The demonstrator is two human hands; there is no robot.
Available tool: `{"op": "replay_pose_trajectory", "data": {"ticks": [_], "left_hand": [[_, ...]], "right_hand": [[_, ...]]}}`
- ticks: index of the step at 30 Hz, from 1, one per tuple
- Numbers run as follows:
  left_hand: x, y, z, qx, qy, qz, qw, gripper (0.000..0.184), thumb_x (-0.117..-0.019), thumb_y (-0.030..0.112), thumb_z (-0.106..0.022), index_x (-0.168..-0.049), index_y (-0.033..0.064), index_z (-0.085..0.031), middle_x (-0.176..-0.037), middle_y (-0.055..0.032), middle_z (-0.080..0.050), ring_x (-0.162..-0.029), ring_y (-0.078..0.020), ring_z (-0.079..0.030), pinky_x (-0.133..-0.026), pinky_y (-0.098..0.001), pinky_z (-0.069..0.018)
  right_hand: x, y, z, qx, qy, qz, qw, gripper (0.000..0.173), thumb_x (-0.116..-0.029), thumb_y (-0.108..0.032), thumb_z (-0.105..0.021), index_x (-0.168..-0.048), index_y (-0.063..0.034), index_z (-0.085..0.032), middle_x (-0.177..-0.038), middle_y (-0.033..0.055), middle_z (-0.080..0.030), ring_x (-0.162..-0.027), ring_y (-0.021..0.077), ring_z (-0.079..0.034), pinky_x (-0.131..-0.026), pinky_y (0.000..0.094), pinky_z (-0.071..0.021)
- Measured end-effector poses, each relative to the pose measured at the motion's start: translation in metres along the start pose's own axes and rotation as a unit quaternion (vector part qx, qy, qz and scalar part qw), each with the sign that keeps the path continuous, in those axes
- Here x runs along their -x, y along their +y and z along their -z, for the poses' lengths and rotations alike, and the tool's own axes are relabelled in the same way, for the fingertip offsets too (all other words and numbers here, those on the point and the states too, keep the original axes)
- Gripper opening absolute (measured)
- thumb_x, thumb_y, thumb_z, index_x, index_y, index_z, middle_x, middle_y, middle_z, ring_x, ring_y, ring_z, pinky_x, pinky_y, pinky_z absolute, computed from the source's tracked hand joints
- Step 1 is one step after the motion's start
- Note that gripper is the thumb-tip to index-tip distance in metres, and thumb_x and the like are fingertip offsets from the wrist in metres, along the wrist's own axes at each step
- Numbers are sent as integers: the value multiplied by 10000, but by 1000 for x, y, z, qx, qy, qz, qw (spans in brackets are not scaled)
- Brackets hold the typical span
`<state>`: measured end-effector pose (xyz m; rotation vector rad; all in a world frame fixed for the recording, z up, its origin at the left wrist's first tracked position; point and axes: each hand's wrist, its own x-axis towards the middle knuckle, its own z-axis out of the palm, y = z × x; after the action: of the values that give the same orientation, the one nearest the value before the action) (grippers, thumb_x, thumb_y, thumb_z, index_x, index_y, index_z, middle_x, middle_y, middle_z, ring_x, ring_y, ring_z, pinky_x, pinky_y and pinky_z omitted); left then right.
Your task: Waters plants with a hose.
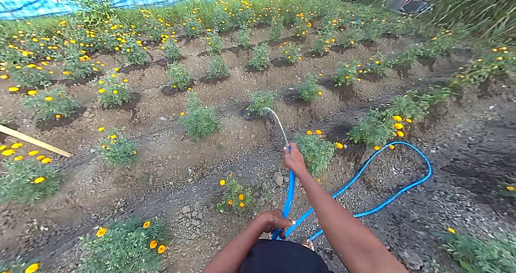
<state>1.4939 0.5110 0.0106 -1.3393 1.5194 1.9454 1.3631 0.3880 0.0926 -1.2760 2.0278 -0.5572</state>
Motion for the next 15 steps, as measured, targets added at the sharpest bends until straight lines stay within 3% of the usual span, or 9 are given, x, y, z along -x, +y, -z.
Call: {"op": "replay_pose_trajectory", "data": {"ticks": [5, 12, 15], "left_hand": [[1, -1, 0, -5, 2, -1, 1000, 278, -1064, 378, -552, -1021, 105, -525, -693, 46, -518, -560, -76, -501, -586, -273, -461], [0, -6, 1, 0, 2, -5, 1000, 280, -1064, 381, -548, -1012, 106, -526, -686, 44, -520, -551, -75, -494, -571, -272, -449], [-3, -7, 1, -1, -2, -11, 1000, 297, -1063, 383, -553, -1040, 88, -539, -707, 34, -541, -580, -82, -518, -611, -286, -471]], "right_hand": [[1, 0, 0, 1, -1, -3, 1000, 366, -1125, -233, -365, -1434, -67, -471, -1105, 210, -677, -942, 338, -703, -836, 496, -557], [1, -1, -5, 9, -1, -15, 1000, 369, -1125, -244, -374, -1442, -76, -464, -1143, 218, -678, -1000, 357, -700, -874, 510, -552], [1, 1, -4, 11, -8, -23, 1000, 384, -1126, -244, -366, -1465, -79, -435, -1163, 225, -674, -1022, 358, -696, -896, 511, -541]]}}
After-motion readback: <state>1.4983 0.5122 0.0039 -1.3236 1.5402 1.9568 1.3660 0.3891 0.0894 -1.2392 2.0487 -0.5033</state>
